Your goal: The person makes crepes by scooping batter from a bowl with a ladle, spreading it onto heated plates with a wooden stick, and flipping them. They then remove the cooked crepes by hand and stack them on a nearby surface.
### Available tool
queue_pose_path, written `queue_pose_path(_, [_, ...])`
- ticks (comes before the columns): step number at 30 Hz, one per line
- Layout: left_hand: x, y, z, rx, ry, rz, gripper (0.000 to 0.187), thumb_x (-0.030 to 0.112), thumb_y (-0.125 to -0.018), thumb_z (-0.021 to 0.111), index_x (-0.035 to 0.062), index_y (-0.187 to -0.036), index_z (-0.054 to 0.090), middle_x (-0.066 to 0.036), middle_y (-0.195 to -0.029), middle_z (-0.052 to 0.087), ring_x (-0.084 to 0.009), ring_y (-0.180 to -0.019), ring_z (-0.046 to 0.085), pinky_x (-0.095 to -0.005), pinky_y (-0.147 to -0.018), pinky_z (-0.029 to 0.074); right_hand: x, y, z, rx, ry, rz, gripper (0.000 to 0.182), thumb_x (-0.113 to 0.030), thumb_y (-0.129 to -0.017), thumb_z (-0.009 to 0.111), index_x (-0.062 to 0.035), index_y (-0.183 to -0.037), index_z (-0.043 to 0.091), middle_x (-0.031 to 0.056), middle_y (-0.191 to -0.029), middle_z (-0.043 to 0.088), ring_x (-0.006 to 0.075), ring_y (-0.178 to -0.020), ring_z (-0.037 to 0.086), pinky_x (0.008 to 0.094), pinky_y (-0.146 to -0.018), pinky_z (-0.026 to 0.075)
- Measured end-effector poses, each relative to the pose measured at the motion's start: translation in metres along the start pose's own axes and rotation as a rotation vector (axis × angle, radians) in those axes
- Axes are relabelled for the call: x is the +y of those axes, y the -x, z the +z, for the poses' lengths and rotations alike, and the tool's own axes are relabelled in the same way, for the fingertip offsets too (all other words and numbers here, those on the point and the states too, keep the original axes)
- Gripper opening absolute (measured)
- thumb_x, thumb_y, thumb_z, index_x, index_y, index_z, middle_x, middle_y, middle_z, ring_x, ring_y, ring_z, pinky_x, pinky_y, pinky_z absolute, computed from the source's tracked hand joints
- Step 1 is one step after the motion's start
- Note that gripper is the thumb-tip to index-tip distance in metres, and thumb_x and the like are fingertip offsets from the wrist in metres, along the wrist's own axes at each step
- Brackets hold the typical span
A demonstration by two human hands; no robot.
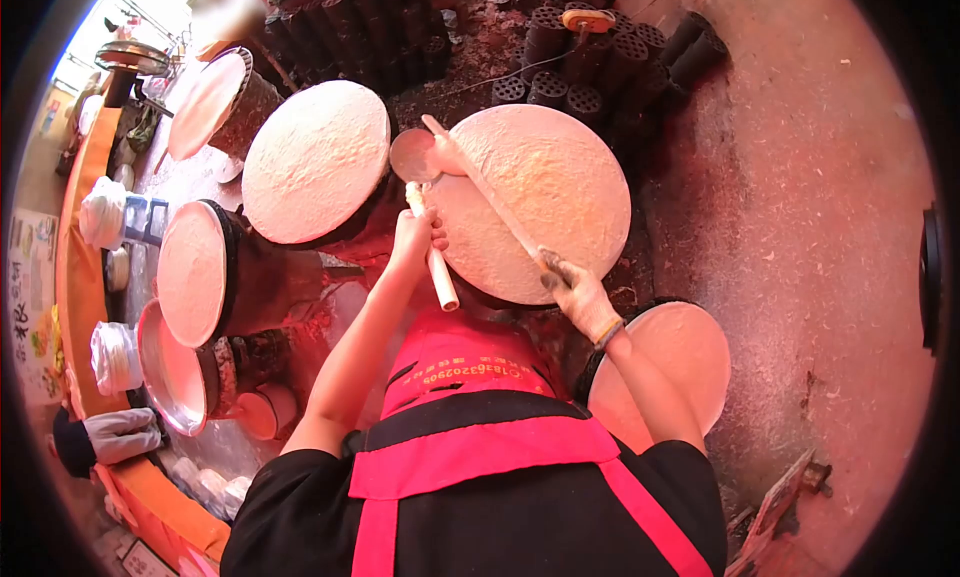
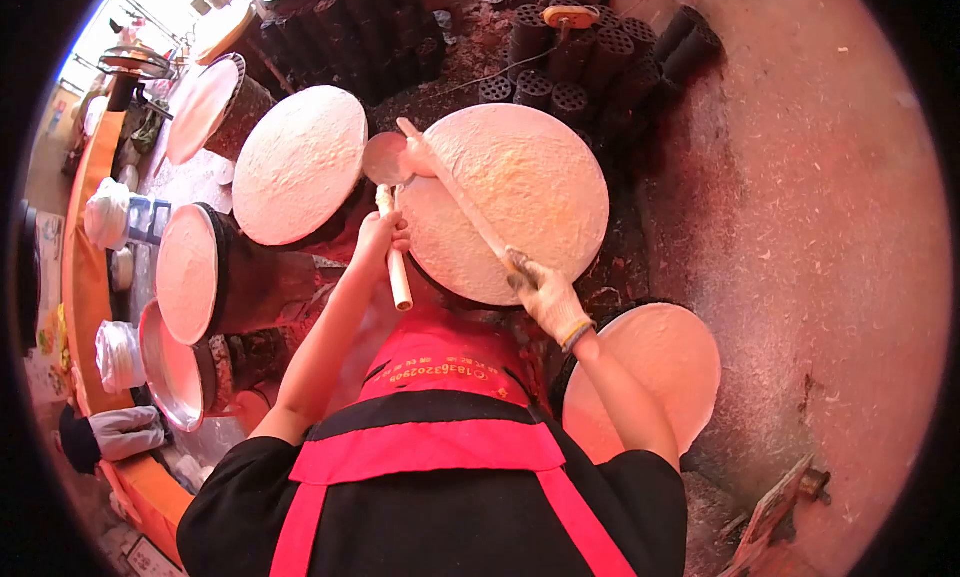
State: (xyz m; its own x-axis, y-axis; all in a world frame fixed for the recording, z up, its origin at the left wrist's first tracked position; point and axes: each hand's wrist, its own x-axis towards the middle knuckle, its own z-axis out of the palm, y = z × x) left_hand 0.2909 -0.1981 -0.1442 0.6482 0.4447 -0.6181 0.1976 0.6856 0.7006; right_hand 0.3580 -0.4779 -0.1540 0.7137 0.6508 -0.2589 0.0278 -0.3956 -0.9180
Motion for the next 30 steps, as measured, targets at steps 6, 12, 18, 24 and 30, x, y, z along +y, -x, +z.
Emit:
queue_pose_path(6, [0.005,-0.003,-0.017,0.004,0.044,-0.051,0.011,0.005,-0.091,0.050,0.0021,-0.088,0.040,-0.004,-0.071,0.044,-0.0078,-0.048,0.039,-0.0214,-0.039,0.035,0.002,-0.005,-0.002,0.108,-0.096,-0.015,0.041,-0.007,-0.090,0.060,0.0064,-0.128,0.052,0.0149,-0.131,0.057,0.0171,-0.123,0.052,0.0259,-0.103,0.037])
queue_pose_path(12, [0.005,0.005,-0.024,0.002,0.138,-0.107,0.010,0.005,-0.093,0.049,0.0027,-0.090,0.040,-0.004,-0.071,0.045,-0.0070,-0.048,0.038,-0.0209,-0.039,0.035,-0.001,0.026,0.020,-0.028,-0.141,0.065,0.041,-0.009,-0.091,0.060,0.0066,-0.128,0.052,0.0147,-0.132,0.056,0.0160,-0.124,0.050,0.0261,-0.104,0.036])
queue_pose_path(18, [0.013,0.015,-0.030,-0.016,0.128,-0.128,0.009,0.005,-0.093,0.048,0.0023,-0.092,0.040,-0.004,-0.073,0.045,-0.0062,-0.050,0.039,-0.0194,-0.040,0.035,-0.011,0.026,0.031,0.164,-0.183,0.047,0.041,-0.011,-0.092,0.060,0.0059,-0.128,0.053,0.0143,-0.131,0.056,0.0159,-0.123,0.050,0.0263,-0.104,0.036])
queue_pose_path(24, [0.016,0.013,-0.036,-0.034,0.146,-0.155,0.009,0.005,-0.094,0.048,0.0015,-0.093,0.040,-0.004,-0.074,0.046,-0.0060,-0.051,0.039,-0.0188,-0.039,0.035,-0.001,0.045,0.057,0.004,-0.322,0.133,0.045,-0.014,-0.093,0.060,0.0060,-0.131,0.049,0.0133,-0.134,0.054,0.0152,-0.125,0.048,0.0260,-0.105,0.034])
queue_pose_path(30, [0.015,0.007,-0.048,-0.112,0.193,-0.203,0.009,0.005,-0.094,0.047,0.0008,-0.094,0.040,-0.005,-0.074,0.046,-0.0059,-0.051,0.040,-0.0180,-0.039,0.035,-0.005,0.044,0.082,0.078,-0.373,0.161,0.047,-0.021,-0.094,0.061,0.0040,-0.132,0.050,0.0110,-0.124,0.058,0.0139,-0.113,0.053,0.0246,-0.096,0.040])
